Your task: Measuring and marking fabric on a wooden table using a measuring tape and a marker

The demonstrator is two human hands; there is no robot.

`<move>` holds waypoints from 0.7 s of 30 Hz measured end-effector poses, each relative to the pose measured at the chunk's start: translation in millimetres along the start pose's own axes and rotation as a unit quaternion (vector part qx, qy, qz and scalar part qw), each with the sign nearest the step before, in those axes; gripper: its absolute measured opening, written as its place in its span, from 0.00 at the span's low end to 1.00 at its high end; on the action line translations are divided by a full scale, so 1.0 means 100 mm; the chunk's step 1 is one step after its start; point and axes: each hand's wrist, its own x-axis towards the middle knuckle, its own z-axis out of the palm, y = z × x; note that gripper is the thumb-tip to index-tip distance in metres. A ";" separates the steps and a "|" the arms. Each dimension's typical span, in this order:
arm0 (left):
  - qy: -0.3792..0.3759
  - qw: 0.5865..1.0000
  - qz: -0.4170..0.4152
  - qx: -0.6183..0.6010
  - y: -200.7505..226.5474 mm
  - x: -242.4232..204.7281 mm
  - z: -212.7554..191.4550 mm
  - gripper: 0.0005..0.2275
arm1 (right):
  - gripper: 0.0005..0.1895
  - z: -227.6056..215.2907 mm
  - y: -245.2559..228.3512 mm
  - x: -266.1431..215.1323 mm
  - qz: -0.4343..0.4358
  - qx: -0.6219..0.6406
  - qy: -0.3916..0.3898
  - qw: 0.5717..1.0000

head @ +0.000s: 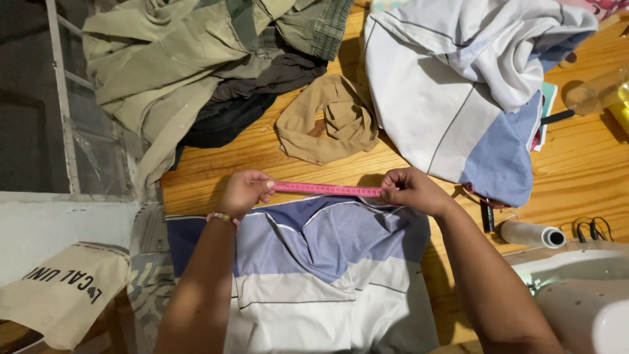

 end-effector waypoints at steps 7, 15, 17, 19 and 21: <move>0.100 0.995 -0.012 0.020 -0.12 -0.01 -0.02 0.06 | 0.02 0.00 0.31 0.37 0.018 -0.035 -0.013 0.999; 0.181 0.979 0.005 0.093 -0.20 -0.01 0.02 0.03 | 0.02 0.12 0.21 0.42 0.025 -0.021 -0.017 0.999; 0.177 0.981 0.007 0.073 -0.12 -0.12 0.01 0.04 | 0.03 0.11 0.21 0.42 0.030 -0.032 -0.018 0.999; 0.173 0.983 0.011 0.054 -0.07 -0.14 -0.01 0.04 | 0.03 0.10 0.21 0.45 0.032 -0.042 -0.017 0.998; 0.159 0.987 0.015 0.013 -0.12 -0.14 -0.01 0.05 | 0.04 0.09 0.25 0.43 0.032 -0.054 -0.015 0.998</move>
